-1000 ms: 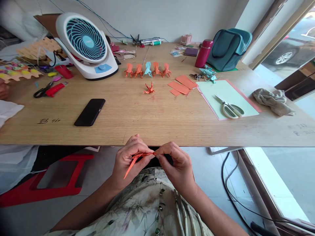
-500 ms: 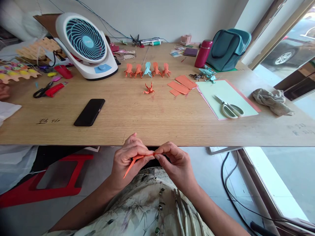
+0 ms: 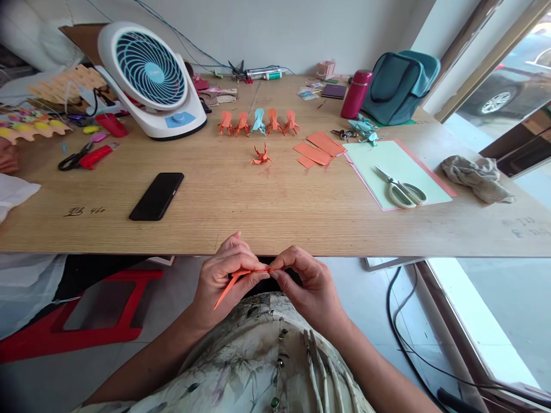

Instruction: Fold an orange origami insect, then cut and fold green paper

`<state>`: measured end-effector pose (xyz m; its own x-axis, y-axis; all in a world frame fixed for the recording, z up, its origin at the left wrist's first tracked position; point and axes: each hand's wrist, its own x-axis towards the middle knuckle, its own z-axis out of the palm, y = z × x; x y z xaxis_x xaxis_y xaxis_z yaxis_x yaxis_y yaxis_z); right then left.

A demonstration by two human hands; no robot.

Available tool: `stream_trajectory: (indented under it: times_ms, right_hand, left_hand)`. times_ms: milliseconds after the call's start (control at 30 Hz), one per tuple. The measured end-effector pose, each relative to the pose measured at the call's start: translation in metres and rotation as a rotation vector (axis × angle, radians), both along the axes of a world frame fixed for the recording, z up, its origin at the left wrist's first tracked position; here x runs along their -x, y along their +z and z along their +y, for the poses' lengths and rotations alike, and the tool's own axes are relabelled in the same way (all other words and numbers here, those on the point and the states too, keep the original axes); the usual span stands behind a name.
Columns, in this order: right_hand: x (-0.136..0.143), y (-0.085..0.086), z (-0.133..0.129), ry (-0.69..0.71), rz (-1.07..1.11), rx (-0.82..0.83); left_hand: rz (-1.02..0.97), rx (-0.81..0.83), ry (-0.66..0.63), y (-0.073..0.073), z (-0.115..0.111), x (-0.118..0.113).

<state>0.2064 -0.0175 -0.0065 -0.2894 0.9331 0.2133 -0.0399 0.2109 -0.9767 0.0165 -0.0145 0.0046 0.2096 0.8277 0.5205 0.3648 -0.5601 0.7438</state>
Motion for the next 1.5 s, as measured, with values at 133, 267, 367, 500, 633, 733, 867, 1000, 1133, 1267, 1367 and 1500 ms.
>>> stream_trajectory:
  times_ms: [133,267,367,500,633,733,867,1000,1133,1267,1367,1500]
  right_hand:
    - [-0.0006,0.0023,0.0022,0.043,0.052,0.065]
    - [-0.0004,0.0023,0.0026,0.042,0.082,0.121]
    - [-0.0003,0.0019,0.0024,0.013,0.088,0.145]
    - [-0.0007,0.0016,0.0013,-0.005,0.073,0.127]
    - [-0.002,0.0006,-0.0006,-0.015,0.001,0.054]
    - [-0.0022,-0.0001,-0.0011,-0.044,-0.084,-0.043]
    - [-0.0012,0.001,-0.0013,-0.089,-0.172,-0.167]
    - [-0.0004,0.0048,-0.0024,-0.124,-0.236,-0.283]
    - [0.0004,0.0054,-0.0035,-0.12,-0.249,-0.289]
    - [0.002,0.0015,-0.0027,-0.107,-0.221,-0.237]
    - [0.0028,-0.0003,-0.0017,-0.108,-0.213,-0.245]
    - [0.0028,0.0027,-0.0003,-0.113,-0.212,-0.309]
  left_hand:
    - [-0.028,0.022,-0.023,-0.0015,0.0003,0.0001]
    - [-0.018,0.023,-0.016,-0.0028,0.0007,0.0016]
    - [-0.009,0.013,-0.039,-0.0018,0.001,0.0033]
    - [-0.006,0.023,-0.043,0.0006,-0.0001,0.0033]
    - [-0.028,0.058,-0.005,0.0024,-0.0019,0.0008]
    - [-0.036,0.074,-0.011,0.0032,-0.0027,-0.0005]
    - [-0.034,0.068,-0.026,0.0022,-0.0033,-0.0002]
    - [-0.027,0.028,0.015,-0.0001,-0.0039,-0.0001]
    - [-0.03,0.036,0.026,-0.0009,-0.0045,-0.0018]
    - [-0.05,0.054,0.023,-0.0015,-0.005,-0.0043]
    - [-0.083,0.094,0.012,-0.0026,-0.0052,-0.0056]
    - [-0.112,0.153,0.001,-0.0019,-0.0055,-0.006]
